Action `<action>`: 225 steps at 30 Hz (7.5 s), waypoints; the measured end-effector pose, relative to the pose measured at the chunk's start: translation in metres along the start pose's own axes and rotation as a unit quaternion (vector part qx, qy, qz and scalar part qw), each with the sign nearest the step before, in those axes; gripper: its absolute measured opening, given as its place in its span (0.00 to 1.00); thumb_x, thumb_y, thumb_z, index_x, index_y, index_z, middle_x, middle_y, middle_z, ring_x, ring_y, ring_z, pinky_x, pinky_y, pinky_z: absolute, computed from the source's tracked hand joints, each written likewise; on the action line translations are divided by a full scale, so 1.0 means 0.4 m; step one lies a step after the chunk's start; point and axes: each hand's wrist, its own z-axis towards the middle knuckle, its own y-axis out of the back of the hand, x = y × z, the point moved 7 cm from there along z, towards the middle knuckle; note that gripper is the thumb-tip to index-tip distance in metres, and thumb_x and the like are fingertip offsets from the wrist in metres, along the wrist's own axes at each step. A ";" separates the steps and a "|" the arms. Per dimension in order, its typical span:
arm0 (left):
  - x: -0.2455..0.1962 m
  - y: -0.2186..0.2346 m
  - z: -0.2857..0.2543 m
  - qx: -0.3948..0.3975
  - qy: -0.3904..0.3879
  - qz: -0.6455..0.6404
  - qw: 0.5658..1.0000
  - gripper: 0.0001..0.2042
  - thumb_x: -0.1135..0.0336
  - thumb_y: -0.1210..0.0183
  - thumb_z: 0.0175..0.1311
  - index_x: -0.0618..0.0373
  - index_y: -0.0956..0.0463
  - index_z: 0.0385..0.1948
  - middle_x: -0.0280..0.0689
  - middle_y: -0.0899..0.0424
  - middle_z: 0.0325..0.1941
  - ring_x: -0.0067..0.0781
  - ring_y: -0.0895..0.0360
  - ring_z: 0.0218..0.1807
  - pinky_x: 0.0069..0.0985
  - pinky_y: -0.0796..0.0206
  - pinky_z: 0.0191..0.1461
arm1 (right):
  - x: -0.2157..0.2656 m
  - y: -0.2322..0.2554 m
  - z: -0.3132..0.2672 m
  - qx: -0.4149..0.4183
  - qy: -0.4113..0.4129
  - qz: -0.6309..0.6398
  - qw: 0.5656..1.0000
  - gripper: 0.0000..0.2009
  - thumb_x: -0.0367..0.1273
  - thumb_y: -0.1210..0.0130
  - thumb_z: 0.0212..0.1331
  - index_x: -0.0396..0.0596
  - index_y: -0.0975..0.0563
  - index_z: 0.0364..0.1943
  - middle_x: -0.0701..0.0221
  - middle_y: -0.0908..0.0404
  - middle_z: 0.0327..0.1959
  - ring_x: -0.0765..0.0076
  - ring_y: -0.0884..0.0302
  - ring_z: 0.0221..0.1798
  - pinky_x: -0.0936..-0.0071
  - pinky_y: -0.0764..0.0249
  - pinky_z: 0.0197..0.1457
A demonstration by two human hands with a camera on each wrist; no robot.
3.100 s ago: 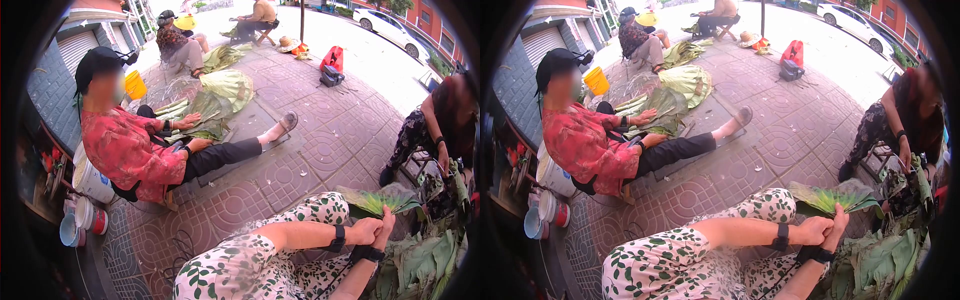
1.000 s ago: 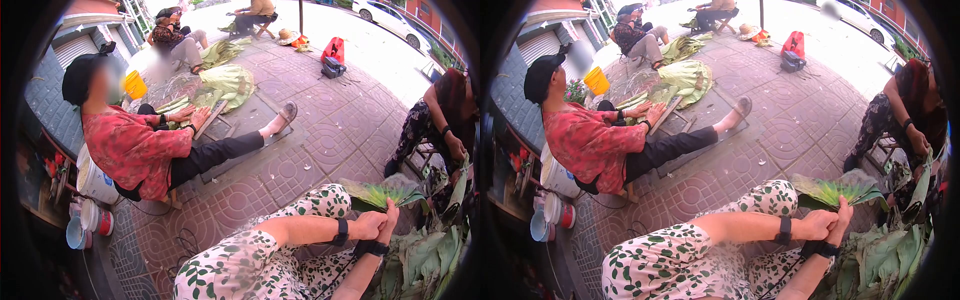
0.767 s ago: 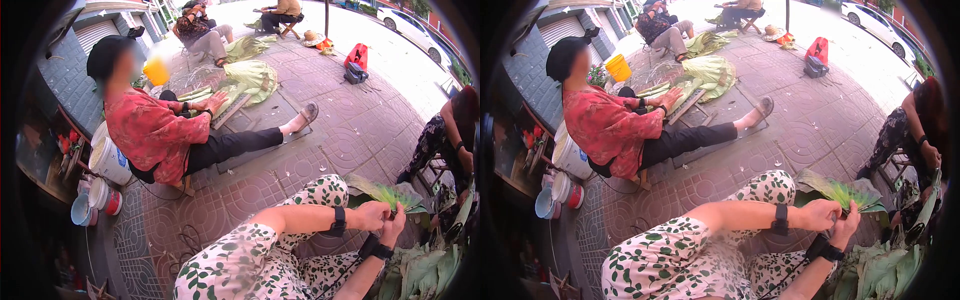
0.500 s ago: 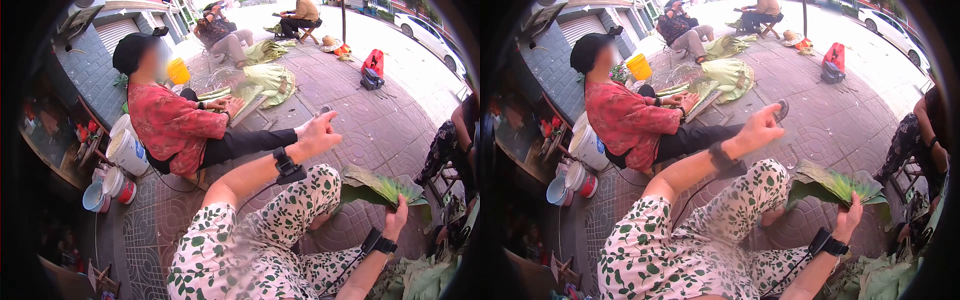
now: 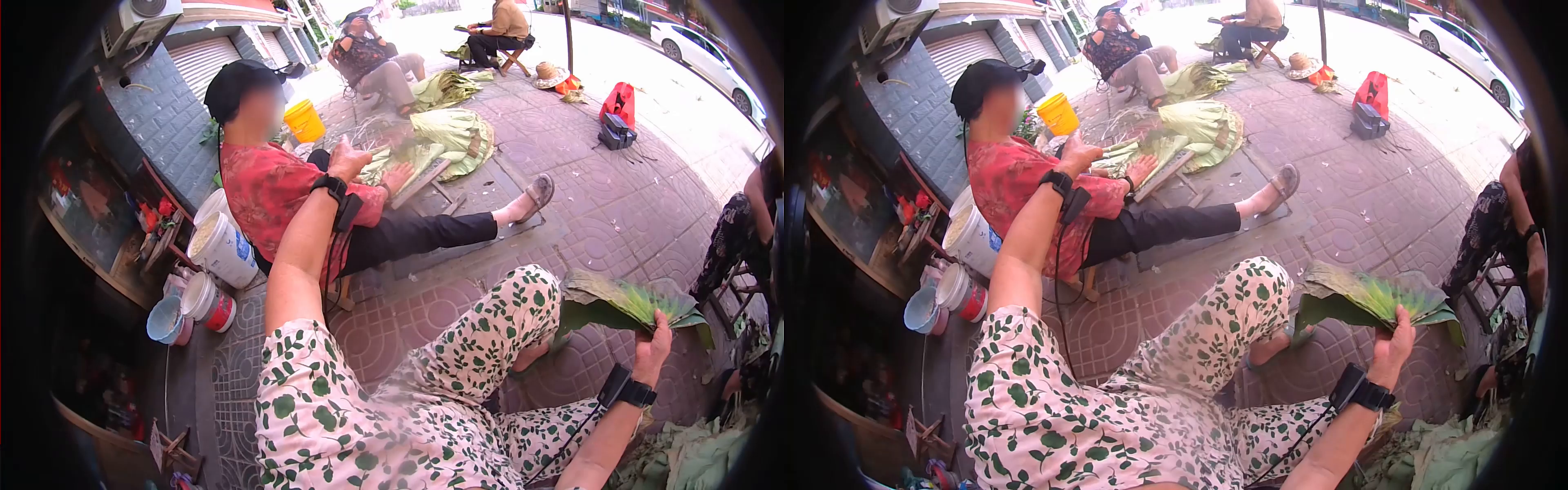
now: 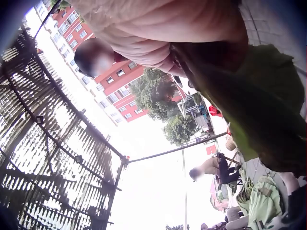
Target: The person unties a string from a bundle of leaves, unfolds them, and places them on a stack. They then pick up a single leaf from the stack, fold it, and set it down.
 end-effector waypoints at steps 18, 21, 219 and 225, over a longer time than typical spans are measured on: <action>0.211 -0.016 0.110 -0.041 0.103 0.132 0.985 0.20 0.66 0.42 0.36 0.67 0.27 0.35 0.54 0.23 0.41 0.45 0.26 0.48 0.30 0.35 0.50 | 0.052 0.071 -0.016 -0.055 0.052 -0.038 0.996 0.10 0.27 0.47 0.52 0.40 0.29 0.39 0.66 0.25 0.35 0.64 0.24 0.36 0.65 0.23 0.33; 0.173 0.011 0.058 -0.016 0.117 0.134 0.984 0.23 0.65 0.42 0.37 0.68 0.29 0.39 0.54 0.25 0.45 0.46 0.27 0.51 0.30 0.36 0.52 | 0.048 0.079 -0.016 -0.063 0.050 -0.037 0.996 0.11 0.27 0.46 0.51 0.41 0.29 0.39 0.65 0.25 0.36 0.64 0.24 0.36 0.65 0.23 0.34; -0.872 -0.648 -0.900 0.712 0.058 -0.504 0.486 0.11 0.73 0.42 0.43 0.58 0.29 0.31 0.34 0.23 0.20 0.21 0.29 0.16 0.19 0.36 0.19 | 0.188 0.046 -0.228 -0.046 -0.014 -0.082 0.995 0.11 0.29 0.52 0.57 0.39 0.30 0.43 0.63 0.26 0.44 0.62 0.28 0.46 0.63 0.30 0.51; -0.898 -0.656 -0.929 0.717 0.027 -0.475 0.509 0.05 0.74 0.43 0.39 0.58 0.27 0.21 0.37 0.23 0.17 0.24 0.29 0.15 0.20 0.39 0.16 | 0.183 0.008 -0.241 -0.048 -0.010 -0.094 0.994 0.12 0.28 0.49 0.55 0.40 0.30 0.43 0.66 0.27 0.44 0.65 0.29 0.46 0.63 0.30 0.49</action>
